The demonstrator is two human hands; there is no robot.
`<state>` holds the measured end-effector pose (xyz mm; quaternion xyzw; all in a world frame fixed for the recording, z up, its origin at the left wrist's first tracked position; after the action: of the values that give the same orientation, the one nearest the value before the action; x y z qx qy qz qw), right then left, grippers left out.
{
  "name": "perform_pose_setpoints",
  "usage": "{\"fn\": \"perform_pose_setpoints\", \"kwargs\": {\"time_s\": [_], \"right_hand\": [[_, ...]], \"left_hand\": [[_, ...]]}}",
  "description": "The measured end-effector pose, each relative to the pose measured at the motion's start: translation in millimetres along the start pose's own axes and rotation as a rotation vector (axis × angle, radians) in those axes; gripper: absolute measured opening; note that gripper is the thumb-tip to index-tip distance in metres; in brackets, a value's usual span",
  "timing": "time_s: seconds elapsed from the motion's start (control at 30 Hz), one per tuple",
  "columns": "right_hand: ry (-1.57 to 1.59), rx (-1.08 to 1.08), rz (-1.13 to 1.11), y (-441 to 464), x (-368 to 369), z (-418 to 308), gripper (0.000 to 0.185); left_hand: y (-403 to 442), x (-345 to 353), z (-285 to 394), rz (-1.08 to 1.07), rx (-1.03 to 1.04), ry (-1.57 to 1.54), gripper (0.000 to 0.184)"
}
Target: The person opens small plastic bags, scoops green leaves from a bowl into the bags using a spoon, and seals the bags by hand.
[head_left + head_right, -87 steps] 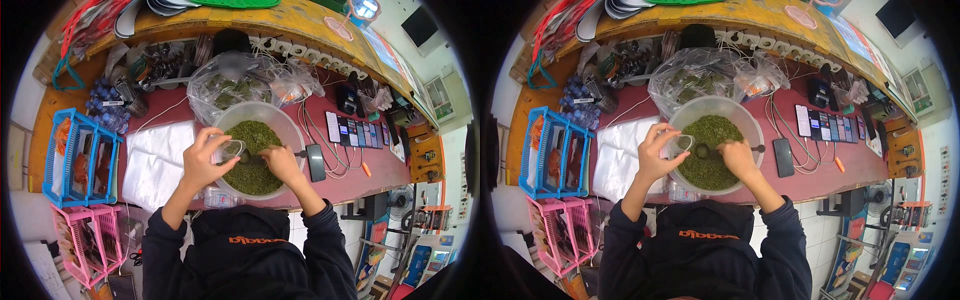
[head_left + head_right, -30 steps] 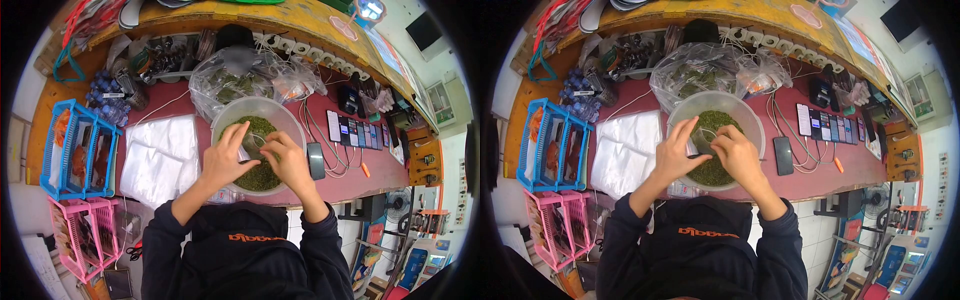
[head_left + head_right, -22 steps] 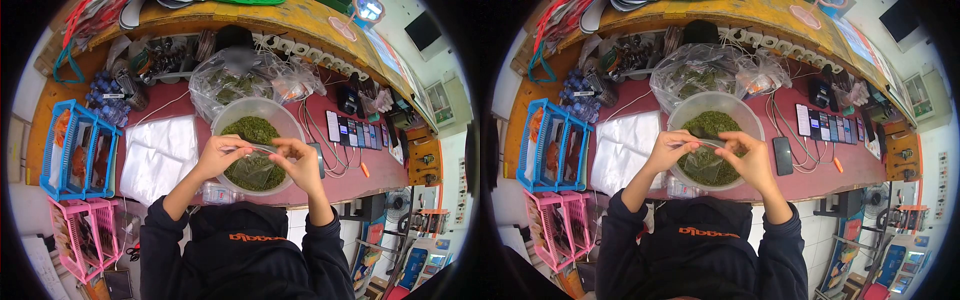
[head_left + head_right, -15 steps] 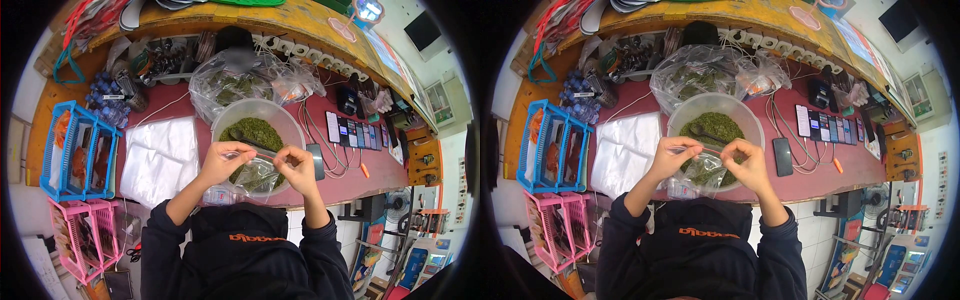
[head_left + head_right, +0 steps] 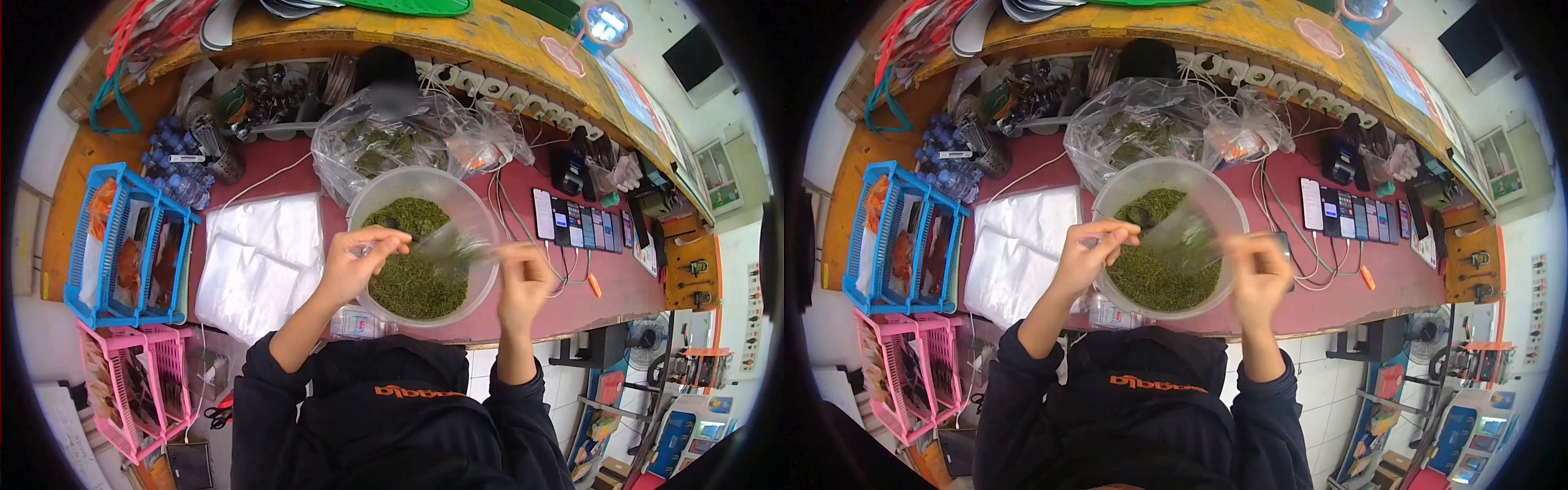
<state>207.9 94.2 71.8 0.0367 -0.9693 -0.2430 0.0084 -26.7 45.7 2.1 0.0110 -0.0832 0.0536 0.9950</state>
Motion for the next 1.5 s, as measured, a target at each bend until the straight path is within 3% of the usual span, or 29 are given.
{"fn": "perform_pose_setpoints", "kwargs": {"time_s": [0.07, 0.1, 0.17, 0.23, 0.3, 0.37, 0.43, 0.47, 0.57, 0.67, 0.7, 0.77, 0.83, 0.9, 0.93, 0.97, 1.03, 1.07, 1.1, 1.17, 1.2, 1.37, 1.43, 1.5], "right_hand": [[-0.043, -0.375, 0.447, 13.4, -35.9, -36.4, 0.009], [-0.03, -0.555, 0.662, 13.3, -45.5, -53.5, 0.01], [-0.248, -0.625, 0.532, 36.4, -11.5, -59.9, 0.004], [-0.572, -0.262, -0.047, 69.3, 49.7, -4.3, 0.015], [-0.903, -0.47, -0.272, 43.2, 95.6, -5.0, 0.028], [-0.574, -0.34, -0.491, 20.1, 115.4, 1.2, 0.033], [-0.519, -0.296, -0.675, -2.9, 129.2, 0.4, 0.03], [-0.551, -0.337, -0.63, -6.2, 125.6, -0.3, 0.019], [-0.586, -0.38, -0.584, -7.8, 116.1, -6.3, 0.012], [-0.692, -0.438, -0.429, -1.7, 95.9, -14.5, 0.01], [-0.694, -0.435, -0.429, -1.0, 89.5, -14.2, 0.01], [-0.624, -0.164, -0.237, 13.6, 53.2, 1.2, 0.011], [-0.57, -0.13, -0.298, 4.2, 56.2, 2.1, 0.009], [-0.211, 0.287, -0.537, -25.4, 78.3, 37.6, 0.011], [0.019, 0.433, -0.538, -38.5, 83.7, 51.2, 0.013], [0.021, 0.433, -0.539, -37.8, 82.3, 52.0, 0.013], [0.361, 0.778, -0.608, -54.5, 89.5, 61.8, 0.015], [0.368, 0.861, -0.646, -60.6, 90.0, 63.0, 0.018], [0.368, 0.862, -0.644, -62.5, 90.1, 61.8, 0.018], [-0.301, 0.177, -0.736, -45.9, 90.2, 30.9, 0.019], [-0.429, 0.075, -0.621, -39.5, 82.3, 26.9, 0.018], [-0.509, 0.261, -0.603, -33.0, 61.7, 40.9, 0.017], [-0.143, 0.525, -0.583, -43.0, 56.8, 55.6, 0.011], [-0.225, 0.447, -0.626, -37.2, 53.3, 48.8, 0.013]], "left_hand": [[0.6, -1.7, -0.9, -0.001, 0.02, -0.054, 0.034], [-0.1, 0.5, -2.2, -0.001, 0.021, -0.052, 0.034], [-2.4, 16.4, -13.3, -0.086, -0.078, -0.25, 0.044], [-0.9, 22.2, -19.2, -0.117, -0.115, -0.262, 0.047], [0.7, 18.8, -28.2, -0.074, -0.196, -0.371, 0.045], [2.1, 16.6, -30.9, -0.09, -0.166, -0.322, 0.046], [0.8, 18.8, -37.2, -0.119, -0.152, -0.275, 0.046], [0.0, 25.4, -39.5, -0.173, -0.137, -0.218, 0.046], [-2.1, 38.0, -37.5, -0.221, -0.139, -0.139, 0.043], [-1.0, 36.4, -30.7, -0.166, -0.11, -0.167, 0.037], [0.9, 20.6, -23.9, -0.064, -0.034, -0.048, 0.032], [1.7, 3.8, -14.3, 0.038, 0.04, 0.072, 0.026], [-8.9, 6.5, 37.3, 0.123, 0.459, 0.509, 0.016], [-11.7, 22.9, 33.4, 0.059, 0.397, 0.474, 0.013], [-11.5, 31.8, 26.6, -0.023, 0.374, 0.496, 0.013], [-11.8, 40.3, 20.7, -0.104, 0.35, 0.518, 0.014], [-12.3, 42.7, 21.8, -0.116, 0.321, 0.436, 0.016], [-14.0, 45.4, 22.2, -0.134, 0.319, 0.469, 0.018], [-15.9, 47.5, 21.5, -0.151, 0.316, 0.503, 0.021], [-22.4, 46.8, 17.9, -0.129, 0.341, 0.655, 0.021], [-25.2, 46.9, 17.9, -0.108, 0.368, 0.806, 0.022], [-16.3, 34.5, 33.6, -0.059, 0.265, 0.877, 0.022], [-7.5, 23.9, 28.1, -0.022, 0.22, 0.879, 0.021], [-4.2, 30.1, 3.2, -0.236, 0.278, 0.969, 0.02]]}}
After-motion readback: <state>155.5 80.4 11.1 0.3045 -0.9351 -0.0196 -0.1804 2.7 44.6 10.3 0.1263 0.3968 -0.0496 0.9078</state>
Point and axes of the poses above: each hand's wrist, its own y-axis towards the middle knuckle, its own x-axis out of the palm, z = x × y, the point moved 10 cm from there along y, towards the middle knuckle, and after that the axes turned 2 degrees about z, right-handed, at the moved point
